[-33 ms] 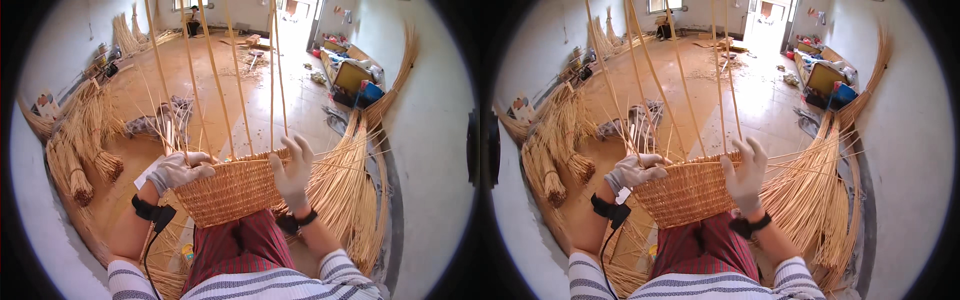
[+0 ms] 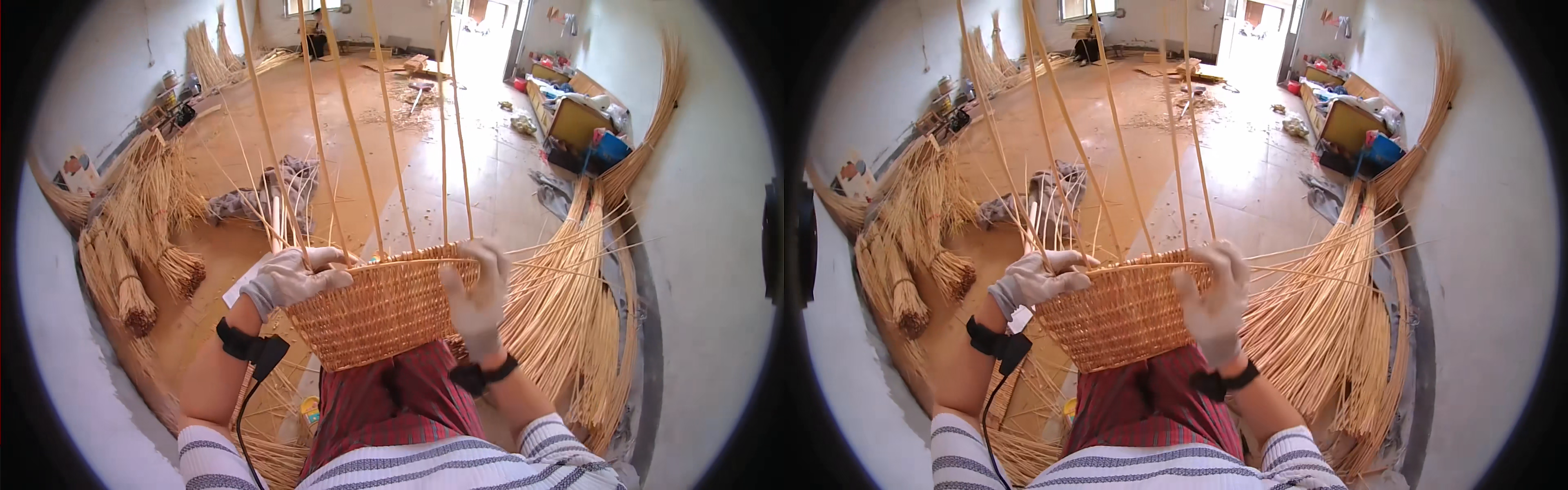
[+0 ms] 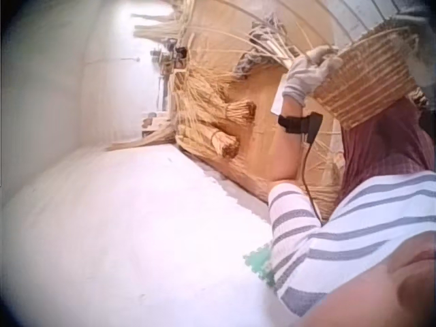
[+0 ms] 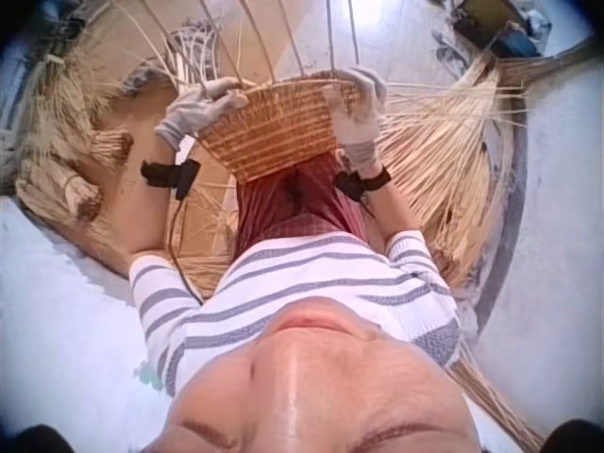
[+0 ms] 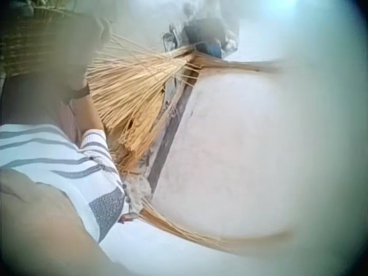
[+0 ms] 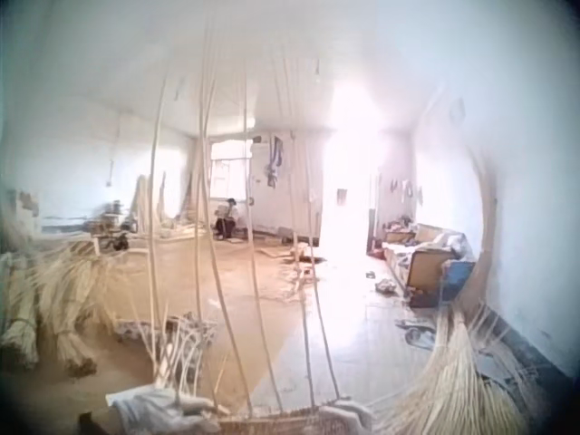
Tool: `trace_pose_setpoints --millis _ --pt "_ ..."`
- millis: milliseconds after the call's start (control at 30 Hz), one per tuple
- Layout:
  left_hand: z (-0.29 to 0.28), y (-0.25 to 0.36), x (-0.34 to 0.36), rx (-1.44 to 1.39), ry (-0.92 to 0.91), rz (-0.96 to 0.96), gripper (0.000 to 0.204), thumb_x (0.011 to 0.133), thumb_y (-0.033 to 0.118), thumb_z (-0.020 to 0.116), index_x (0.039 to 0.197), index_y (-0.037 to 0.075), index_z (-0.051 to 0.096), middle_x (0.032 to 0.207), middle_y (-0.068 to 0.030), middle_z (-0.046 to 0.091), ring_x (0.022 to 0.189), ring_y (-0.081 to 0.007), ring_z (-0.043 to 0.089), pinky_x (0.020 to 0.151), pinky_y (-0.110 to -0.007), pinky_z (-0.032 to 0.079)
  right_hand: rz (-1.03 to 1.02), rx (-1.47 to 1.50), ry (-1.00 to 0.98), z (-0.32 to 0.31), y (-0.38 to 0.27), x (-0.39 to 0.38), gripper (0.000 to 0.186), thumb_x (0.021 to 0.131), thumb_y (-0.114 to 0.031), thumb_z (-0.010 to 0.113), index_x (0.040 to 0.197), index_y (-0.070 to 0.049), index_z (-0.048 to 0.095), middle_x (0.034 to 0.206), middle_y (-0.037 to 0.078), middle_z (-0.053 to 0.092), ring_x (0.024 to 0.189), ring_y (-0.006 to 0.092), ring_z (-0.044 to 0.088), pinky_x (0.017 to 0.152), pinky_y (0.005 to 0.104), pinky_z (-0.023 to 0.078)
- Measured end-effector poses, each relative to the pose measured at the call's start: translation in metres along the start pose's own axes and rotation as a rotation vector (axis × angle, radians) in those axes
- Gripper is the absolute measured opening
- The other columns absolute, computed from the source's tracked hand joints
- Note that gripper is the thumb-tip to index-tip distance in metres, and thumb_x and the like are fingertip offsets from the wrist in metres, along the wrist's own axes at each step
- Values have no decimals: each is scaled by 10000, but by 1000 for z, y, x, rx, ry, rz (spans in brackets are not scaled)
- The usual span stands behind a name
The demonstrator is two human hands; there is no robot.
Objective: The person is weaving a wicker basket using long wooden strips.
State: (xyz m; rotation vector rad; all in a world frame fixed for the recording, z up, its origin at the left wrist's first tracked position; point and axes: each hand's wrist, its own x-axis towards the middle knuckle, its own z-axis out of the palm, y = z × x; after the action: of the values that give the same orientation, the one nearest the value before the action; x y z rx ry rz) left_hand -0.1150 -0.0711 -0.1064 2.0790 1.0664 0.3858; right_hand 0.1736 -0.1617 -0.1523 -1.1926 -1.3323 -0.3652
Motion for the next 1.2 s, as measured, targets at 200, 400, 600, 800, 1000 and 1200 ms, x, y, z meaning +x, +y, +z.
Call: trace_pose_setpoints --millis 200,400,600,800,1000,1200 --pt "1 12 5 -24 -74 39 465 924 468 713 1157 66 729 938 -73 744 888 -133 667 812 -302 528 1284 850 -436 0 36 -26 537 979 -534 644 899 -9 724 775 44 692 656 125 617 600 248 458" --pt "2 2 4 101 -20 47 466 914 477 721 1127 64 738 907 -70 740 852 -150 672 796 -316 531 1203 1024 -453 12 54 -38 429 1019 -395 618 934 13 722 807 72 695 697 141 626 624 280 495" --pt "0 13 12 229 -93 -69 571 877 609 683 1050 72 769 894 -91 748 861 -203 694 803 -350 540 1151 1162 -151 5 23 -66 234 1036 -140 589 1211 3 652 1121 126 700 963 195 686 863 331 590" --pt "0 19 16 309 -78 -195 610 837 683 661 1063 131 786 968 -80 762 927 -227 697 860 -357 530 563 938 -192 -16 -29 -57 230 1050 -47 502 1225 3 642 1175 151 700 1044 244 698 893 358 580" --pt "7 28 10 296 15 -217 563 847 629 699 1053 107 749 844 -61 711 794 -177 653 742 -346 518 143 593 -431 -14 -54 -1 153 970 -68 594 1080 -13 684 996 138 752 903 314 746 747 404 597" --pt "15 24 3 156 144 150 581 848 441 798 1279 123 572 936 -58 611 821 -154 577 744 -320 497 -159 -348 -718 100 -55 105 228 1014 -195 547 1193 -77 624 783 80 725 705 251 742 565 381 568"
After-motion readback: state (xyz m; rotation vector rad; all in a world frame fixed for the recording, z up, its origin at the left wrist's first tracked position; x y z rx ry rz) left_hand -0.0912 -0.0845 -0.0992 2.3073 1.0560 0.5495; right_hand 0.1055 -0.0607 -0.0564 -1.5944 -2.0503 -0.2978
